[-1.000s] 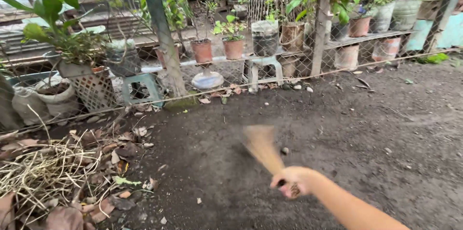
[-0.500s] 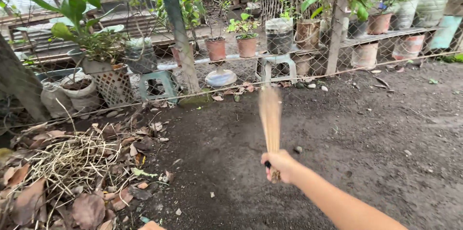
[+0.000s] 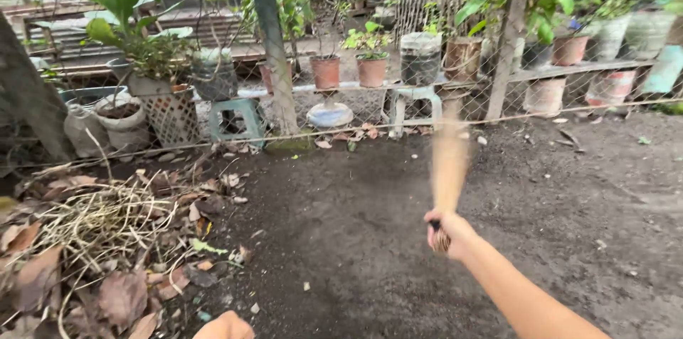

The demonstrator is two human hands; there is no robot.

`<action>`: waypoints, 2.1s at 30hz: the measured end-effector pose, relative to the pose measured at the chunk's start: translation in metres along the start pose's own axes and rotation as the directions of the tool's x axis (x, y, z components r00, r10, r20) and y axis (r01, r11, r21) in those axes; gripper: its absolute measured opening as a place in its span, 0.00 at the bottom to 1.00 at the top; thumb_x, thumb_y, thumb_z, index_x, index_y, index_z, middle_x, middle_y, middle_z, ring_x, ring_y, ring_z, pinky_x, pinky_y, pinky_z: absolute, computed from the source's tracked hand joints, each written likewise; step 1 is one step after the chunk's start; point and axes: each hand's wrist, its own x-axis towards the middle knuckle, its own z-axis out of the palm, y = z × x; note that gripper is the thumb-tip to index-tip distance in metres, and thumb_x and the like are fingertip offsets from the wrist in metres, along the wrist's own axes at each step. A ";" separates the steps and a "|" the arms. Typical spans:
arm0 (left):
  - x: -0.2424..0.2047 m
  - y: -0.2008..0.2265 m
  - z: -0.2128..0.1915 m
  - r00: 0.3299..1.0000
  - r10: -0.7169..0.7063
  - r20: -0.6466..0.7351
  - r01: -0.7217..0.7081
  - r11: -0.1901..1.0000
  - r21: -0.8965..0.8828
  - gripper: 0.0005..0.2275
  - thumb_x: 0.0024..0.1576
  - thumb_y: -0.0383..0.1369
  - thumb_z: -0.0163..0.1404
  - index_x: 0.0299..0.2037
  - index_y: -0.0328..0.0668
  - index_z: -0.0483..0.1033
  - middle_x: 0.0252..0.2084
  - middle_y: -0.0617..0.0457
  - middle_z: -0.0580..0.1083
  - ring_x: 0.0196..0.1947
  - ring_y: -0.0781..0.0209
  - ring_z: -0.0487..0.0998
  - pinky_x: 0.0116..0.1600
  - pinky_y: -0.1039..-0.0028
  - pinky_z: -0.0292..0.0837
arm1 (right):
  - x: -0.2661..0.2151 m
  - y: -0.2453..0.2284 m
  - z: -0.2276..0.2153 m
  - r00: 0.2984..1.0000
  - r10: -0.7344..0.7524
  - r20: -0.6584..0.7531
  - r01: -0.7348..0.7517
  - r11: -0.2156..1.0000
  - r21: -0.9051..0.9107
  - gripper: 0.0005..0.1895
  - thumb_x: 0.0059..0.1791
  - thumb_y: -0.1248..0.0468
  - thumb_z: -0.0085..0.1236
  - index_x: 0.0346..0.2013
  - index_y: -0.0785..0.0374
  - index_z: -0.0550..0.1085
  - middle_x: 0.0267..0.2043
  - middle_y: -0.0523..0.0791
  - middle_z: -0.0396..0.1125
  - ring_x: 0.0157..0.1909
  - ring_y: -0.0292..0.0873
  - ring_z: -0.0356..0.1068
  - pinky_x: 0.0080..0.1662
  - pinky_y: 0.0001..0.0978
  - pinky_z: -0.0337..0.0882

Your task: Sweeping dry leaves and dirt on the ground in a backyard using a stick broom.

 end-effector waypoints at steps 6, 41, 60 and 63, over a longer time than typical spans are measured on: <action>0.001 0.061 -0.170 0.359 -0.641 0.679 0.928 0.322 -0.187 0.20 0.48 0.46 0.63 0.42 0.37 0.86 0.36 0.47 0.82 0.40 0.50 0.84 0.48 0.63 0.75 | 0.055 0.013 -0.022 0.964 0.222 -0.146 -0.090 0.791 0.605 0.07 0.45 0.65 0.48 0.28 0.57 0.59 0.18 0.42 0.57 0.16 0.40 0.61 0.24 0.32 0.70; 0.007 0.073 -0.177 0.357 -0.546 0.758 0.933 0.255 -0.255 0.22 0.52 0.49 0.61 0.42 0.35 0.82 0.34 0.51 0.80 0.32 0.58 0.79 0.43 0.65 0.77 | -0.119 -0.078 0.107 0.902 0.145 0.406 -0.126 0.989 -0.072 0.08 0.46 0.66 0.57 0.35 0.65 0.67 0.23 0.43 0.64 0.16 0.33 0.60 0.17 0.25 0.63; 0.000 0.085 -0.201 0.391 -0.570 0.722 0.920 0.218 -0.326 0.18 0.51 0.44 0.62 0.43 0.37 0.82 0.34 0.49 0.80 0.30 0.57 0.77 0.42 0.63 0.76 | -0.057 0.035 0.046 0.713 0.558 0.425 -0.483 0.830 -0.279 0.14 0.48 0.69 0.60 0.30 0.62 0.61 0.20 0.40 0.60 0.15 0.31 0.57 0.16 0.21 0.60; 0.002 0.089 -0.207 0.427 -0.564 0.706 0.903 0.226 -0.366 0.19 0.51 0.42 0.62 0.43 0.32 0.83 0.34 0.49 0.81 0.30 0.56 0.79 0.41 0.63 0.76 | -0.082 -0.013 0.066 0.730 0.543 0.415 -0.478 0.840 -0.258 0.11 0.45 0.65 0.58 0.37 0.69 0.69 0.21 0.41 0.62 0.14 0.32 0.58 0.16 0.22 0.61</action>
